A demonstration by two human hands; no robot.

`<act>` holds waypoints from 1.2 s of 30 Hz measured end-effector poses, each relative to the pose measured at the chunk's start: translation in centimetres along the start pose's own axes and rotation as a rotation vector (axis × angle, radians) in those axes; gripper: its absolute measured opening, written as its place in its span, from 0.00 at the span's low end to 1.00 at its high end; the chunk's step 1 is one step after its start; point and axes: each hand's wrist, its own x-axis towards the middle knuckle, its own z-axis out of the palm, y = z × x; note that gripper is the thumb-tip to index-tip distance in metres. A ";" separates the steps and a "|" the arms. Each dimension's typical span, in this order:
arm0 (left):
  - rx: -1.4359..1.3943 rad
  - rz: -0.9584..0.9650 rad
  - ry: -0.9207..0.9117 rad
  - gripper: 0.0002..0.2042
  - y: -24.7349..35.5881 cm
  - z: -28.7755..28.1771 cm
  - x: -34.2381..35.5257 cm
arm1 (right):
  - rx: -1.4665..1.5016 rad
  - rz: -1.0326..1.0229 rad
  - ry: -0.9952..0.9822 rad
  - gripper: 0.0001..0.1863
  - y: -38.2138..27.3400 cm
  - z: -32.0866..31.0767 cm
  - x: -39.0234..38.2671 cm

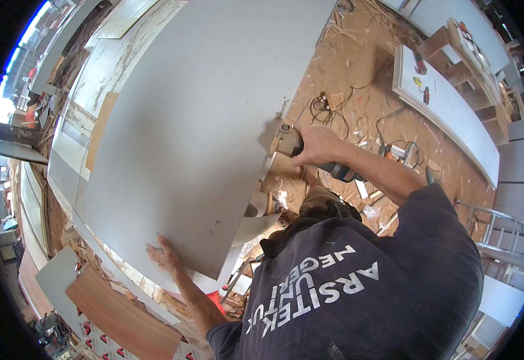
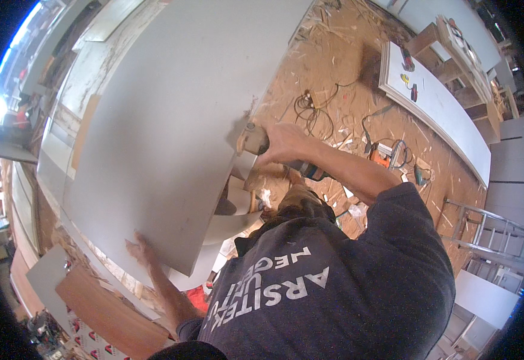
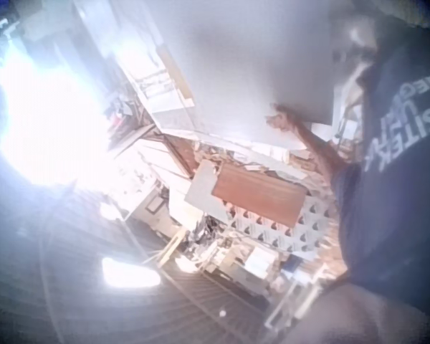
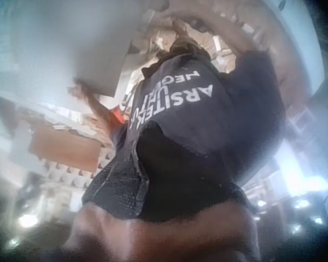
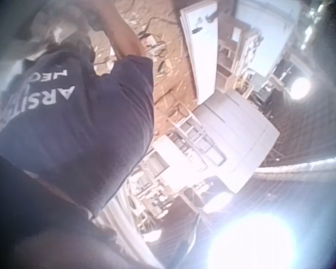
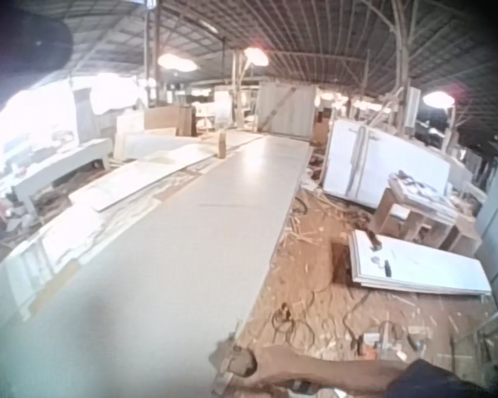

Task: The person uses a hand router to trim the edges of a white laminated board. They move the tool along the side of the board to trim the laminate flush with the wood.

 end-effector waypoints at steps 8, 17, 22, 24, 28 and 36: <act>0.038 0.074 -0.053 0.50 -0.9 -0.3 0.6 | -0.046 0.030 -0.027 0.40 -1.6 3.0 -1.1; -0.012 0.302 -0.154 0.49 -1.8 -2.1 0.5 | -0.034 0.050 -0.070 0.43 -4.3 4.9 -3.0; 0.041 0.314 -0.273 0.46 -2.9 -1.5 1.4 | -0.030 0.045 -0.045 0.43 -6.0 6.1 -4.3; 0.003 0.312 -0.238 0.45 -3.2 -1.1 1.5 | 0.032 0.018 -0.034 0.43 -7.4 5.8 -5.0; -0.032 0.299 -0.242 0.45 -2.1 -0.8 1.0 | -0.031 0.074 -0.093 0.42 -7.5 7.7 -5.3; -0.043 0.268 -0.213 0.49 -2.1 0.3 1.8 | -0.009 0.030 -0.071 0.42 -9.7 11.2 -6.9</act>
